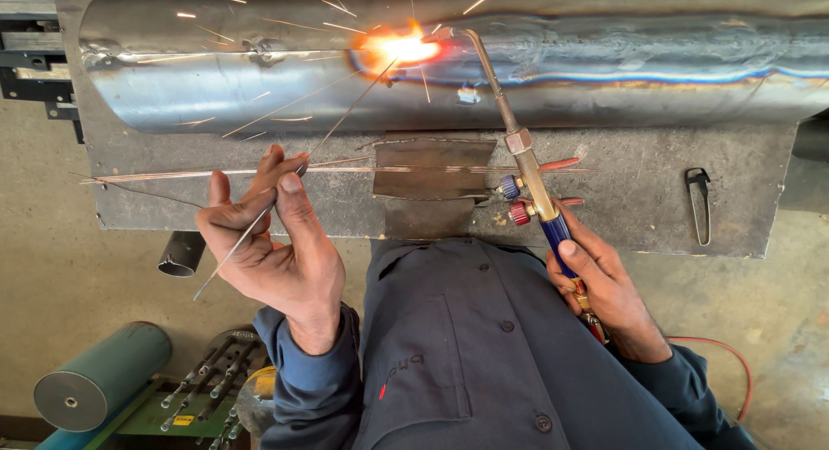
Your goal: The person gas-welds the longitudinal seam of a large metal cylinder clamped on a work table, holding a welding torch in one hand and feeding a filler rod with the other. They weld along the seam, pause to reposition the rod, and continue welding with sparks flying as the seam is fused.
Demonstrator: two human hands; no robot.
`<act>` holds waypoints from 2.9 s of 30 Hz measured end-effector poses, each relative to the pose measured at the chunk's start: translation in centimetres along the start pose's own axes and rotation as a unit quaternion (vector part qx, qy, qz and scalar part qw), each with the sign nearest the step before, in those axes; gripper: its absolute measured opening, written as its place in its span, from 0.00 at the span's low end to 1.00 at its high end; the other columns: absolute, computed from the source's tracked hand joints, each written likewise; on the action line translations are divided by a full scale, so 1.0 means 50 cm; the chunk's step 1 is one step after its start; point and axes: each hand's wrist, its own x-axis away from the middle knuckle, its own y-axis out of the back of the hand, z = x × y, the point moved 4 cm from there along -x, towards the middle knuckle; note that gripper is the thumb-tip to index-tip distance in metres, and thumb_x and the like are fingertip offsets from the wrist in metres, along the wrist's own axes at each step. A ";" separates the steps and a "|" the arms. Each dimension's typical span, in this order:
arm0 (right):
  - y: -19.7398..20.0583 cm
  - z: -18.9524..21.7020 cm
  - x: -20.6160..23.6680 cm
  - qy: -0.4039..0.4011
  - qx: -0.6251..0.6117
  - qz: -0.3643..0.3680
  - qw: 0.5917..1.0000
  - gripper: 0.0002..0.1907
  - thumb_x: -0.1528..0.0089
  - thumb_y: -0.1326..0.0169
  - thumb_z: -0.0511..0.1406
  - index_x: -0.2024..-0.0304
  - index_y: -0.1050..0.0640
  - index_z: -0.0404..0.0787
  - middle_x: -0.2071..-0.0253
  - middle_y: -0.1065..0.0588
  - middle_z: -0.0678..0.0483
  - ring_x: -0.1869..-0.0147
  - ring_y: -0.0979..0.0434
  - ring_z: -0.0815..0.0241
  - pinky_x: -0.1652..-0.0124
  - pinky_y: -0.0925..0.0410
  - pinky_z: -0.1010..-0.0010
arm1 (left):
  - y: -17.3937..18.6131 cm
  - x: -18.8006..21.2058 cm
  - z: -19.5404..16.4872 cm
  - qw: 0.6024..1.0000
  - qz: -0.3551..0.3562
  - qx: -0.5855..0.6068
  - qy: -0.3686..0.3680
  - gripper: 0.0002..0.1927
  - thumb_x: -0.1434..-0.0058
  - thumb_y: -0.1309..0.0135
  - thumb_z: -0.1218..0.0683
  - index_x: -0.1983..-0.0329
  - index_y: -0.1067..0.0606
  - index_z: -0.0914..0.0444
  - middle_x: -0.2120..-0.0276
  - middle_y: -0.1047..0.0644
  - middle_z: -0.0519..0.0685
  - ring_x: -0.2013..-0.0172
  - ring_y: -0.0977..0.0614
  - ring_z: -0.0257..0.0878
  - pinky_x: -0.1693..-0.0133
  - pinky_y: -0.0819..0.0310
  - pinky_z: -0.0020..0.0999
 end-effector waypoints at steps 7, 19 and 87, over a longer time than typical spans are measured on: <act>-0.002 0.001 -0.002 0.010 0.016 0.007 1.000 0.36 0.31 0.59 0.46 0.22 0.47 0.46 0.78 0.36 0.57 0.79 0.41 0.70 0.81 0.40 0.78 | 0.002 0.000 -0.002 1.000 -0.001 -0.017 -0.005 0.13 0.20 0.48 0.62 0.56 0.40 0.65 0.60 0.16 0.58 0.41 0.16 0.46 0.23 0.55 0.45; 0.001 -0.008 -0.001 -0.009 0.008 -0.003 1.000 0.36 0.31 0.58 0.44 0.22 0.46 0.45 0.77 0.35 0.56 0.79 0.41 0.70 0.81 0.41 0.77 | 0.001 0.001 -0.003 1.000 0.000 -0.019 -0.006 0.13 0.19 0.48 0.62 0.56 0.40 0.65 0.59 0.16 0.57 0.41 0.16 0.46 0.23 0.55 0.44; 0.082 -0.355 0.118 0.084 -0.111 0.013 0.990 0.40 0.31 0.56 0.48 0.22 0.48 0.41 0.79 0.38 0.56 0.83 0.40 0.69 0.81 0.43 0.79 | 0.148 0.353 0.117 0.994 -0.097 0.038 0.010 0.07 0.18 0.56 0.57 0.48 0.37 0.67 0.51 0.23 0.58 0.45 0.17 0.44 0.29 0.28 0.40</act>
